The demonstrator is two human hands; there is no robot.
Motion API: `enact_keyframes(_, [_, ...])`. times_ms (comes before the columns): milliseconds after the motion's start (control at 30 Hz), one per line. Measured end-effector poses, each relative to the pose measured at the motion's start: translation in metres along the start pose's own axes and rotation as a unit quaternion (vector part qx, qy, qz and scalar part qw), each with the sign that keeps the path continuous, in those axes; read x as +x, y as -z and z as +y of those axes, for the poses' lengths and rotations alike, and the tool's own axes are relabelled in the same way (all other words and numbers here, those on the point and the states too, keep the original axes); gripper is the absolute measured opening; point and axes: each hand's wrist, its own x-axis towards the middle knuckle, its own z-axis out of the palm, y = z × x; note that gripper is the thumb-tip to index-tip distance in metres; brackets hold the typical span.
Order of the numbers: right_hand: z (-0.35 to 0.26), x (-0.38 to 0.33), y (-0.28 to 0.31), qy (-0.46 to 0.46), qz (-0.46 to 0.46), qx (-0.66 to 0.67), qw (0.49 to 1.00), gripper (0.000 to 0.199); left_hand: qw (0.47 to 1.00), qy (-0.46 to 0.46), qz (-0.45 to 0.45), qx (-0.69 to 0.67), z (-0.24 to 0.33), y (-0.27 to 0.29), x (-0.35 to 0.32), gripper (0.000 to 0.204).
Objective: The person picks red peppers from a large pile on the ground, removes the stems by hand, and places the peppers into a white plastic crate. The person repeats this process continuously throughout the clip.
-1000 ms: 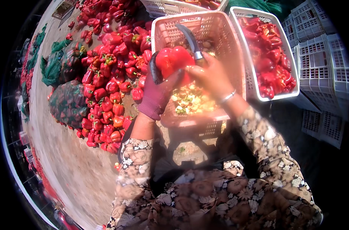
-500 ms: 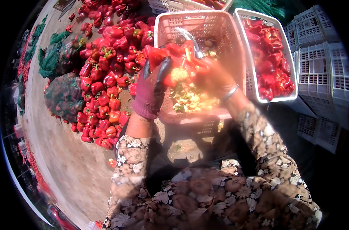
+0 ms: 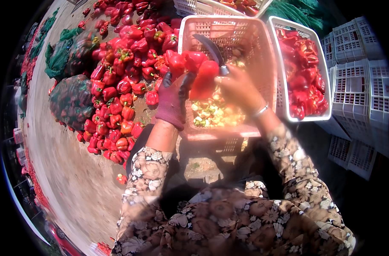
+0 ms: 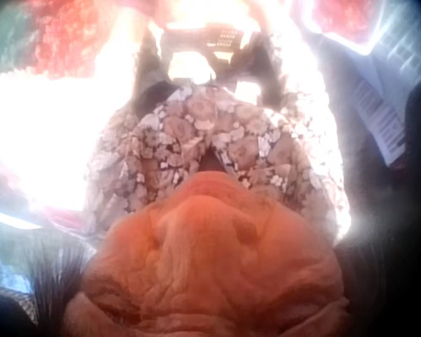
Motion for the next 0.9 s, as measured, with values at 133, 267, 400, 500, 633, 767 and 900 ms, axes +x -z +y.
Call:
enact_keyframes(133, [-0.031, -0.007, 0.008, -0.038, 0.025, 0.015, 0.999, 0.034, 0.997, 0.067, 0.012, 0.03, 0.02, -0.007, -0.002, 0.045])
enact_keyframes(267, [-0.027, -0.008, 0.006, 0.066, 0.019, -0.097, 0.993, 0.037, 0.986, 0.016, -0.028, 0.164, 0.019, -0.018, -0.006, 0.048])
enact_keyframes(400, [-0.024, -0.011, 0.005, 0.053, 0.051, -0.035, 0.997, 0.031, 0.976, -0.03, -0.036, 0.212, 0.019, -0.022, -0.005, 0.058])
enact_keyframes(500, [-0.028, -0.009, 0.002, 0.011, 0.085, 0.066, 0.994, 0.03, 0.976, -0.04, -0.006, 0.212, 0.019, -0.018, -0.001, 0.063])
enact_keyframes(633, [-0.029, -0.011, 0.012, -0.029, 0.111, -0.008, 0.993, 0.031, 0.965, -0.023, 0.017, 0.26, 0.017, -0.015, 0.007, 0.062])
enact_keyframes(767, [-0.023, -0.009, 0.018, 0.007, 0.105, -0.042, 0.994, 0.028, 0.951, -0.063, 0.036, 0.299, 0.009, -0.017, 0.016, 0.056])
enact_keyframes(900, [-0.01, -0.013, 0.018, 0.147, 0.078, -0.246, 0.955, 0.034, 0.958, 0.0, -0.005, 0.287, 0.012, -0.017, 0.012, 0.053])
